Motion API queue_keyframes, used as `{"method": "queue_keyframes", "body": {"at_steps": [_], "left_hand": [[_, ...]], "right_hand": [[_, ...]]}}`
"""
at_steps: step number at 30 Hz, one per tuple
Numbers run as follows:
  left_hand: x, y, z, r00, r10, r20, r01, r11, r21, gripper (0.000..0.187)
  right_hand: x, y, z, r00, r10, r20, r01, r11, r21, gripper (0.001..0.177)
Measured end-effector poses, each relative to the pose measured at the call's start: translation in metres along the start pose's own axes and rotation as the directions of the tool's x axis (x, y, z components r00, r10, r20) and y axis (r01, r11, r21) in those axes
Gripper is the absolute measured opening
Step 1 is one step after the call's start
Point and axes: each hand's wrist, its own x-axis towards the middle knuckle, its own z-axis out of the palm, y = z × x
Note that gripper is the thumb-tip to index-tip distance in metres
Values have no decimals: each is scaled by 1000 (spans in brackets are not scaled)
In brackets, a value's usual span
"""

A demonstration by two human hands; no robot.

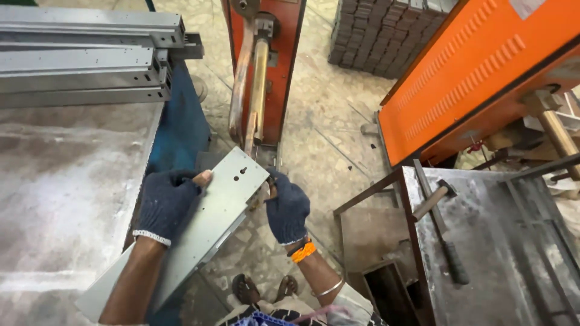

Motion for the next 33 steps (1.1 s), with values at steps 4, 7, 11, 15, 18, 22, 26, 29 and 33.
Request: {"method": "queue_keyframes", "body": {"at_steps": [4, 7, 11, 15, 18, 22, 26, 29, 33], "left_hand": [[-7, -8, 8, 995, 74, -68, -76, 997, -20, 46], [-20, 3, 3, 994, 48, -95, -53, 997, -54, 44], [-42, 1, -2, 995, -71, -77, 68, 997, -37, 43], [-39, -22, 22, 995, -44, -86, 40, 998, -47, 41], [-51, -15, 38, 970, 226, -94, -235, 967, -98, 37], [-60, 17, 64, 983, 128, 135, -112, 986, -119, 52], [-59, 14, 95, 926, 27, 377, -33, 999, 9, 58], [-46, -16, 126, 846, 432, 313, -471, 880, 58, 33], [-56, -1, 129, 847, 316, 428, -393, 913, 104, 43]], "right_hand": [[14, 4, -17, 959, -282, -40, 284, 958, 47, 43], [18, 3, -33, 922, -388, -17, 388, 919, 72, 38], [-5, 25, -32, 894, -424, 145, 416, 905, 86, 30], [-16, 63, -25, 962, -161, 220, 172, 984, -36, 20], [1, 50, -58, 996, 43, 78, -52, 992, 118, 10], [14, 29, -91, 995, 44, 94, -69, 957, 283, 14], [-1, 37, -88, 954, -214, 208, 160, 954, 252, 17], [-10, 30, -110, 941, -204, 269, 131, 955, 265, 38], [-65, 108, -118, 993, 94, 74, -115, 919, 376, 36]]}}
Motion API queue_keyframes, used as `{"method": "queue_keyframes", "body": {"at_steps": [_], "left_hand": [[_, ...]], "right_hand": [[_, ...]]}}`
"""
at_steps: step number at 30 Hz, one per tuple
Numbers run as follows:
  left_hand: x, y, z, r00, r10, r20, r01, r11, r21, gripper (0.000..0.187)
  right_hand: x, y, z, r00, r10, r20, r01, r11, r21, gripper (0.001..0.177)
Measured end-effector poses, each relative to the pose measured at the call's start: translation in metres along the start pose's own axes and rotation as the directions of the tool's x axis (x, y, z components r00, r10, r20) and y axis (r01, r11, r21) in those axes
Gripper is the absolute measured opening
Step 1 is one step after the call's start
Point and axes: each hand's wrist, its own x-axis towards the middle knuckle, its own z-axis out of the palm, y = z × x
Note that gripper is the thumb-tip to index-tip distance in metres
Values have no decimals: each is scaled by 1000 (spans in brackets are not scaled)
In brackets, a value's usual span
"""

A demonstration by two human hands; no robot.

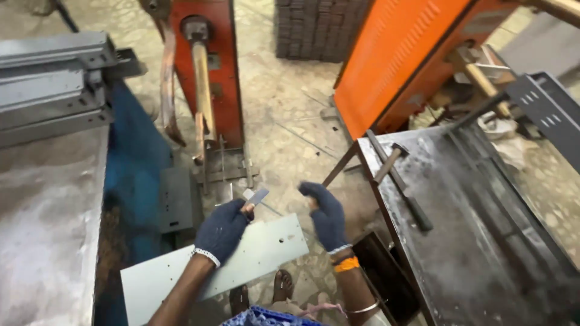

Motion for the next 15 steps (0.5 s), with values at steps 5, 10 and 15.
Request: {"method": "queue_keyframes", "body": {"at_steps": [5, 10, 15], "left_hand": [[10, 9, 9, 982, 149, 114, -128, 977, -169, 47], [26, 49, -18, 954, 226, 198, -164, 943, -289, 47], [57, 69, -37, 932, 354, 83, -300, 878, -374, 45]], "right_hand": [[-88, 40, -22, 785, 527, 325, -341, 806, -483, 65], [-142, 82, -8, 930, 347, 125, -269, 870, -413, 43], [-103, -11, -28, 947, 293, -129, -311, 939, -145, 34]]}}
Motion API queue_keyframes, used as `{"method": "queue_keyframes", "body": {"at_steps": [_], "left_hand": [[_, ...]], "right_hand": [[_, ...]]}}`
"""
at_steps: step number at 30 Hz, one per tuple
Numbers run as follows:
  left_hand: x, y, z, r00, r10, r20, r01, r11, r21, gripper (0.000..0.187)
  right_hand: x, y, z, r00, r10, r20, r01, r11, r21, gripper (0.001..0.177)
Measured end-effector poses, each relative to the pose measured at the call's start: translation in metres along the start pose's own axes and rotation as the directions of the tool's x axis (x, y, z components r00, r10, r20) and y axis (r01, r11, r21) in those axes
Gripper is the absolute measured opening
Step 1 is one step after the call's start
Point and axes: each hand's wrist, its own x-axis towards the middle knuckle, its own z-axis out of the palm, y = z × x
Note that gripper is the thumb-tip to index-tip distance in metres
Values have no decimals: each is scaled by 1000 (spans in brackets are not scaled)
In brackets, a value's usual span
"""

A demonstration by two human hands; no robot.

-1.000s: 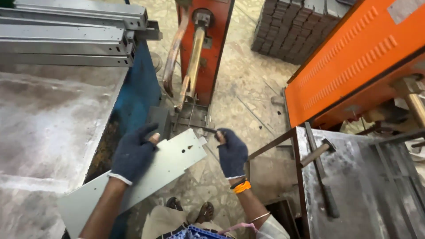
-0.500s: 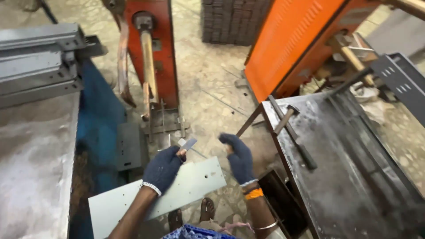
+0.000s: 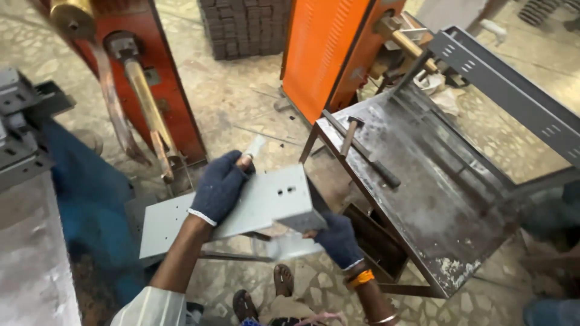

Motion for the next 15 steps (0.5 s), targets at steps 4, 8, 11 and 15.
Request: {"method": "queue_keyframes", "body": {"at_steps": [4, 8, 11, 15], "left_hand": [[14, 25, -17, 995, 85, -45, -90, 989, -120, 38], [20, 26, -12, 990, 111, -85, -120, 988, -101, 37], [25, 14, 20, 999, -24, -34, 4, 876, -482, 38], [41, -1, 62, 988, 147, -45, -148, 833, -533, 38]], "right_hand": [[11, -89, -48, 988, -77, -137, 13, 910, -415, 49], [15, -147, -97, 857, -498, -133, 262, 642, -721, 59], [36, -197, -133, 897, -439, -58, 252, 614, -748, 52], [77, -177, -186, 918, -397, 11, 238, 527, -816, 57]]}}
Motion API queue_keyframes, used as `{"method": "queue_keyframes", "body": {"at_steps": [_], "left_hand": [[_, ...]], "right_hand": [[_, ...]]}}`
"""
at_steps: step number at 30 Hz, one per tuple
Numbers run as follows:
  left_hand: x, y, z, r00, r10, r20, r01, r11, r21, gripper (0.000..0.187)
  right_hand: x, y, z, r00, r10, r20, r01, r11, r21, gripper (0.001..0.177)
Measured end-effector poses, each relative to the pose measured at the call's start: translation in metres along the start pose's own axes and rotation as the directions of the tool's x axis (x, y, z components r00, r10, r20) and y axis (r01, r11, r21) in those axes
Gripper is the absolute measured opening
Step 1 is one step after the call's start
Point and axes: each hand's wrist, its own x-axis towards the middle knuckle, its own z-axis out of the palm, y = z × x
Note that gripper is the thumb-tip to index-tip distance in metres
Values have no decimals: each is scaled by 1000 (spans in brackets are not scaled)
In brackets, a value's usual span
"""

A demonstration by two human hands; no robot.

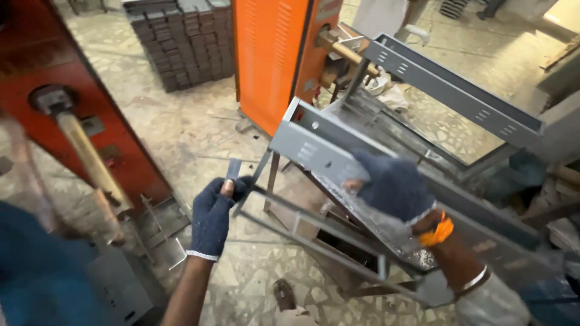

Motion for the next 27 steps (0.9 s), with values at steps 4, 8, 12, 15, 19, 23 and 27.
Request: {"method": "queue_keyframes", "body": {"at_steps": [4, 8, 12, 15, 19, 23, 27], "left_hand": [[22, -24, 31, 983, -175, 54, 180, 978, -106, 37], [68, -46, 66, 967, -248, 61, 254, 956, -145, 36], [102, -60, 108, 968, -243, 68, 250, 961, -117, 37], [121, -71, 133, 952, -305, 30, 306, 945, -112, 36], [138, -86, 159, 954, -300, 1, 299, 952, -68, 39], [146, -93, 171, 938, -346, -3, 345, 934, -93, 39], [154, -103, 178, 934, -354, -38, 352, 934, -67, 40]], "right_hand": [[26, 83, 12, 977, 170, 130, -141, 967, -210, 53], [56, 187, 34, 989, 121, 80, -100, 968, -232, 53], [79, 286, 72, 977, 201, 74, -175, 947, -269, 47], [94, 344, 110, 981, 192, -21, -192, 959, -210, 44], [95, 403, 165, 954, 297, -35, -296, 925, -239, 33], [80, 419, 180, 921, 384, -62, -383, 868, -315, 36], [73, 419, 176, 934, 334, -128, -356, 895, -268, 43]]}}
